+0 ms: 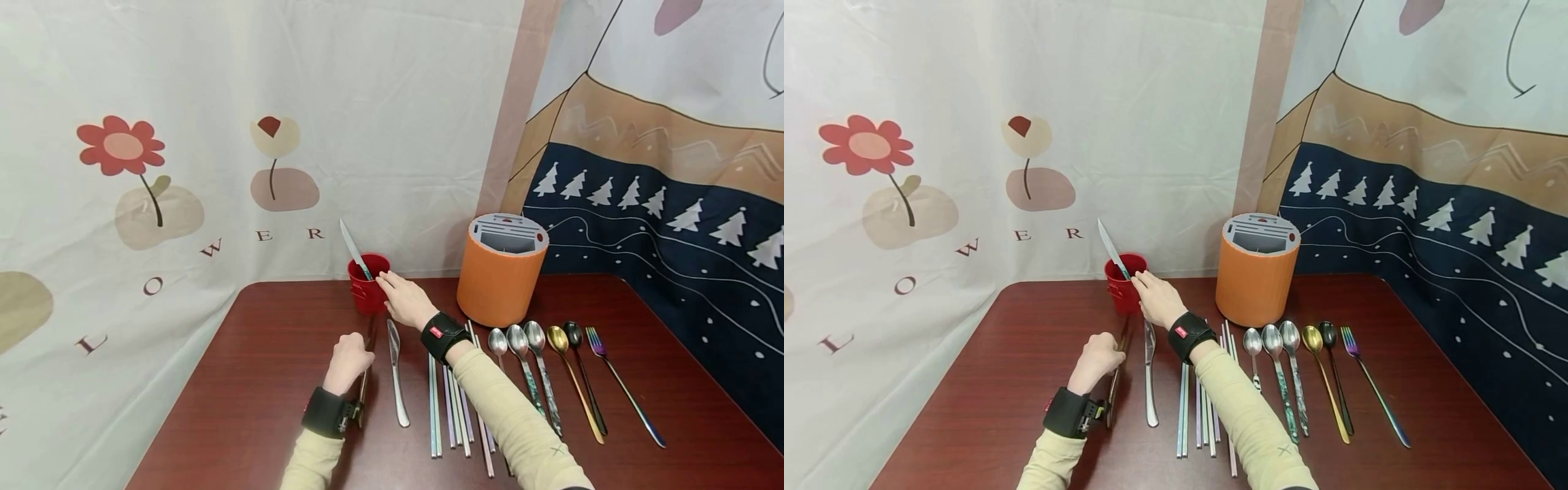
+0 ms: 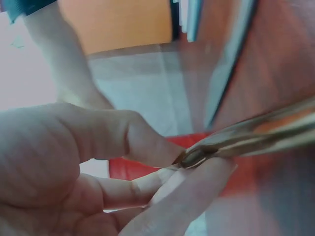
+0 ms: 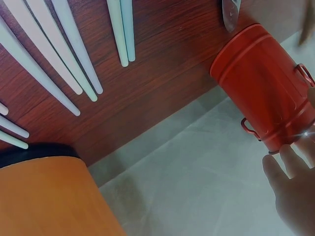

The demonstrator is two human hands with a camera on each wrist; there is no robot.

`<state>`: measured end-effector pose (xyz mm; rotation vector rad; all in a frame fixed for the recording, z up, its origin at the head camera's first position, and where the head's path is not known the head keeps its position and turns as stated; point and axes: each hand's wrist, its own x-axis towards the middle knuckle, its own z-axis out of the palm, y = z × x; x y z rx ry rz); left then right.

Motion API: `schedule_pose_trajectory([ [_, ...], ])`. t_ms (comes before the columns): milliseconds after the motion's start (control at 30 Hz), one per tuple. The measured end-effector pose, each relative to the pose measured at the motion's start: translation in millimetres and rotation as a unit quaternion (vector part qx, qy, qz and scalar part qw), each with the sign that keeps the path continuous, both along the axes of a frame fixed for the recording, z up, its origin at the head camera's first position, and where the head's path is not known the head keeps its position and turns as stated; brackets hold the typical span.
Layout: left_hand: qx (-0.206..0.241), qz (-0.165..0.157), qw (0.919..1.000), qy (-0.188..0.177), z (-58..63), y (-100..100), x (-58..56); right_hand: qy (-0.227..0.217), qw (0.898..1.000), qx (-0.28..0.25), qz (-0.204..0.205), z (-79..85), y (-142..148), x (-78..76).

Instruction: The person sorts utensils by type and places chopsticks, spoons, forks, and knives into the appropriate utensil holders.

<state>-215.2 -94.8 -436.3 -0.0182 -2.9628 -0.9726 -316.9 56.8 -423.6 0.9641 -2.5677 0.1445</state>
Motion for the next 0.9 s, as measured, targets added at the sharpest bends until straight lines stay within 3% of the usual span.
schedule_pose_trajectory([
  [233, 0.010, 0.009, 0.9991, 0.041, 17.1, -8.3, 2.2, 0.005, 1.000, -0.002, 0.001, -0.1, 0.2, 0.6],
  [467, 0.030, 0.033, 0.9909, 0.127, 30.3, -13.2, 3.6, 0.004, 1.000, -0.004, -0.002, -1.3, -1.0, 0.5],
  [700, 0.054, 0.058, 0.9746, 0.209, 51.1, -12.1, -2.4, 0.017, 1.000, -0.007, 0.004, -1.2, -0.8, 1.8],
  [900, 0.105, 0.077, 0.9528, 0.274, 70.6, -11.0, -12.2, 0.008, 1.000, -0.002, 0.003, 0.8, -1.4, 2.7],
])
